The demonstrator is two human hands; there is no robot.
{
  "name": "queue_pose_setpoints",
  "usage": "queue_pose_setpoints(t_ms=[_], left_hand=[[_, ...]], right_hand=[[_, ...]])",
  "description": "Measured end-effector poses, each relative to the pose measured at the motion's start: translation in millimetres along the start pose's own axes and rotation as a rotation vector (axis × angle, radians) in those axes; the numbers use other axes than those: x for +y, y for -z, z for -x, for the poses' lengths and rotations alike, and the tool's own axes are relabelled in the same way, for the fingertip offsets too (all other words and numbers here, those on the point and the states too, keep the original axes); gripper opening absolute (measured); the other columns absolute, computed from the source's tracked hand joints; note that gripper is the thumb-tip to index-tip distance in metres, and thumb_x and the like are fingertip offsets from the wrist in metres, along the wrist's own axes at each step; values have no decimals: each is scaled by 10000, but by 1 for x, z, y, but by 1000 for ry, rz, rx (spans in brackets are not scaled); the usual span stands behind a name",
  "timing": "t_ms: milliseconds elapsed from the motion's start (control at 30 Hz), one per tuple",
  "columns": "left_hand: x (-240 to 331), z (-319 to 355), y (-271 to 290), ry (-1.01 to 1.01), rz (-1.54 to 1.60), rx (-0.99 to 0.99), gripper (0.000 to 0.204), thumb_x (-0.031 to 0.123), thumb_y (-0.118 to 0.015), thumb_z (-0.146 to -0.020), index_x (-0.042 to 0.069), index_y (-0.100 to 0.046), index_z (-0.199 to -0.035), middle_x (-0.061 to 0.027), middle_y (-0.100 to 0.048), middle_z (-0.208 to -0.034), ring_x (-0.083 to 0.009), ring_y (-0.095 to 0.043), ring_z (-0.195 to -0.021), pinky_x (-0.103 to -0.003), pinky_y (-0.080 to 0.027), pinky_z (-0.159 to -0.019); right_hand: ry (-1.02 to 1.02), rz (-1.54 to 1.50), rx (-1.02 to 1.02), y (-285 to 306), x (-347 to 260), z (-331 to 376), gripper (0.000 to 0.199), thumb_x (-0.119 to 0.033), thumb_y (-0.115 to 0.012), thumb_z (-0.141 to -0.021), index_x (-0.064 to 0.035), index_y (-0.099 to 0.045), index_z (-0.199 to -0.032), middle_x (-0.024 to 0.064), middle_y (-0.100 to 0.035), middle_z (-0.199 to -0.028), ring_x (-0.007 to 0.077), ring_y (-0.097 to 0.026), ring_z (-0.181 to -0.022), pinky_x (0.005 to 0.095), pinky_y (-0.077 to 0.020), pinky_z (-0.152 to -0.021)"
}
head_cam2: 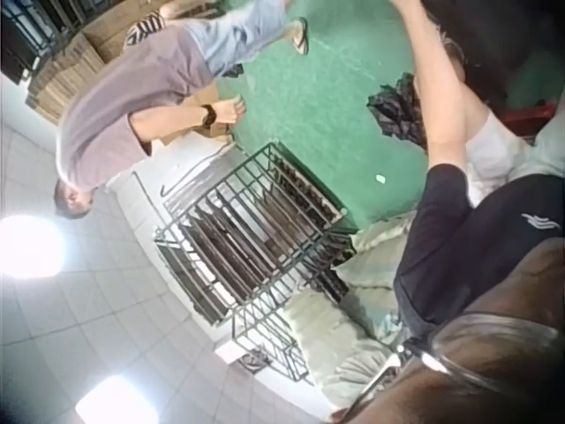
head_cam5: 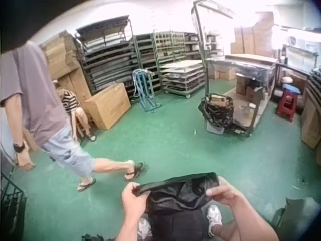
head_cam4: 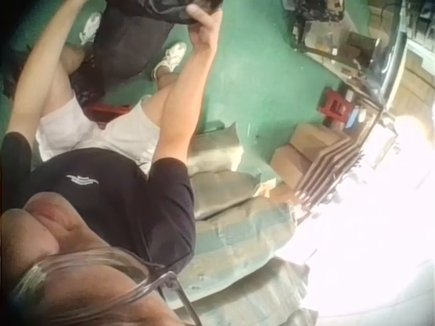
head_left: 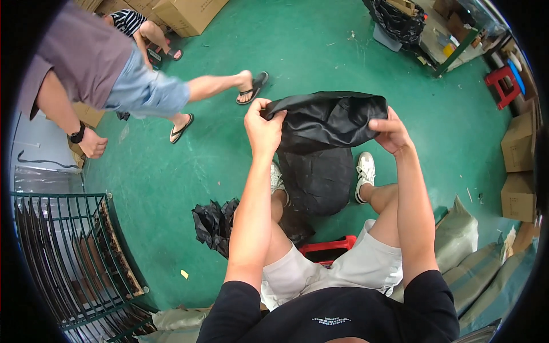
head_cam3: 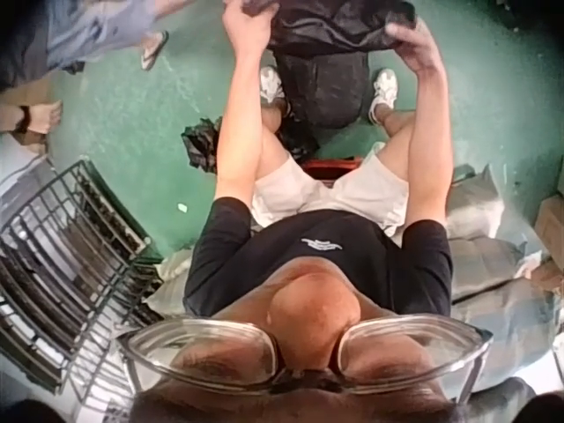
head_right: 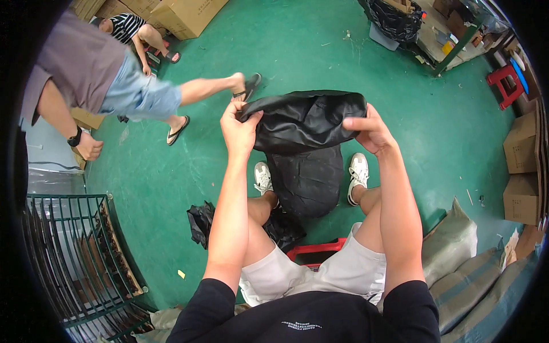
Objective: Packing black fabric items into black protective bags on a warehouse floor.
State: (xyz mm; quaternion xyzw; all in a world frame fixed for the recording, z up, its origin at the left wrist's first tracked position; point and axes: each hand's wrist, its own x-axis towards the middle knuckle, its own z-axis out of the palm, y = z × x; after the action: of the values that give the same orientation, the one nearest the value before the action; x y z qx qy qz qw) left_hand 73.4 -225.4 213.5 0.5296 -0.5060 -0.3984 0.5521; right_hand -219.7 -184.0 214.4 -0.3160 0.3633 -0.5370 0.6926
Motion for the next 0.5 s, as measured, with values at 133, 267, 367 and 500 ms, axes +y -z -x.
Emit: queue_pose_setpoints(t_ms=[133, 267, 367, 500], left_hand=[[9, -1, -2, -127, -293, 283, 240, 20, -721, -714, 9, -482, -694, -20, -455, -570, -104, -380, -562, -305, -376, -521], [11, -1, 8, -153, -416, 353, 273, 73, -684, -711, 6, -439, -614, -65, -381, -507, -117, -345, -532, -333, -354, -493], [11, 2, 5, -158, -461, 336, 287, 91, -699, -719, 14, -439, -624, -42, -396, -522, -113, -354, -539, -330, -354, -495], [-1, -5, 13, -150, -139, -44, 268, 135, -725, -754, 37, -476, -732, 46, -448, -645, -88, -406, -598, -292, -360, -525]], right_hand=[[268, 561, 75, 8, 18, -12, 317, 88, -608, -714, -14, -541, -1007, 20, -556, -894, 127, -546, -818, 278, -449, -718], [680, 847, 505, -3, 19, -20, 223, 150, -447, -652, -32, -426, -781, -4, -357, -683, 100, -363, -640, 252, -325, -562], [856, 869, 701, -9, 17, -18, 222, 142, -391, -630, -25, -399, -775, 4, -330, -688, 121, -321, -644, 255, -309, -561], [907, 821, 774, -5, 17, -20, 202, 132, -381, -639, -38, -371, -747, 4, -301, -686, 123, -294, -658, 257, -289, -562]])
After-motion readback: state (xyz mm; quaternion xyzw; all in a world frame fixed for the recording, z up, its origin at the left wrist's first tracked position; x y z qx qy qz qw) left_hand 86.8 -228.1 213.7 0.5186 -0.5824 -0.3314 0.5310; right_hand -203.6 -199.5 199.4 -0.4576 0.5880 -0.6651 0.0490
